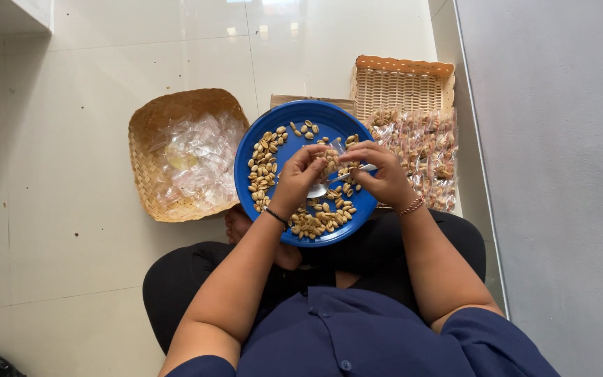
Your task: A person sits on the floor and manually sorts and peels nuts from a blue plate into various baskets using their hands and a spoon.
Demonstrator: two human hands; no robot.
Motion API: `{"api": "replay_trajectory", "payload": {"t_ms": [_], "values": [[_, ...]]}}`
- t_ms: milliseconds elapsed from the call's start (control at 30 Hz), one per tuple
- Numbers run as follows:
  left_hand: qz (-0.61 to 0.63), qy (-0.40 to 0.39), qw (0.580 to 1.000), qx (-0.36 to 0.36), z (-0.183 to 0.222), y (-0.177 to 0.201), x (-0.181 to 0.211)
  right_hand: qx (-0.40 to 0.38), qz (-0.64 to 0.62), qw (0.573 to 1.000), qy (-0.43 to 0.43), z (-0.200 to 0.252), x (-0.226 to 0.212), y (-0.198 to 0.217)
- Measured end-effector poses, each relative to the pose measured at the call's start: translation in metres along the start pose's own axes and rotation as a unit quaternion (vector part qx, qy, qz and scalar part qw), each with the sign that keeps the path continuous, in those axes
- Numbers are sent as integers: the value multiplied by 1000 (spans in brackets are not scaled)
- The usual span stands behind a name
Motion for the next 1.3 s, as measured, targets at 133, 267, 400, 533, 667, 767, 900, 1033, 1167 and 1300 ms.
{"api": "replay_trajectory", "payload": {"t_ms": [133, 267, 400, 533, 667, 767, 900, 1033, 1167, 1300], "values": [[-70, -6, 995, -72, -3, 2, -1, 22, 35, 998, 50, -6, -2, 1], [-247, -170, 951, -77, -7, 8, -7, 26, 40, 997, 56, -5, 0, -4], [-450, -291, 844, -27, -27, 38, 29, 40, 56, 996, 61, -6, -11, -2], [-572, -40, 819, -10, -33, 90, 16, 59, 45, 997, 35, -4, -6, 6], [-579, 81, 808, -77, -29, 139, -19, 69, 39, 996, 29, -4, 0, 10], [-574, 110, 805, -103, -28, 150, -28, 81, 35, 996, 18, -3, -8, 10], [-565, 143, 804, -116, -17, 142, -25, 76, 41, 996, 23, 1, -4, 12], [-579, 50, 806, -115, -12, 105, 11, 70, 56, 995, 34, 0, 3, 11], [-433, -152, 875, -153, -11, 37, 44, 69, 85, 990, 86, 0, -20, 2], [-328, -104, 916, -204, 4, -7, 21, 55, 124, 981, 136, 7, -33, -14]]}}
Point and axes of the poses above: each hand's wrist, its own z-axis away from the middle knuckle, its own y-axis out of the back of the hand, x = y × z, the point moved 3 cm from there along -z, towards the middle knuckle, and after that the axes turned 11 degrees about -y, right-handed, at the moved point
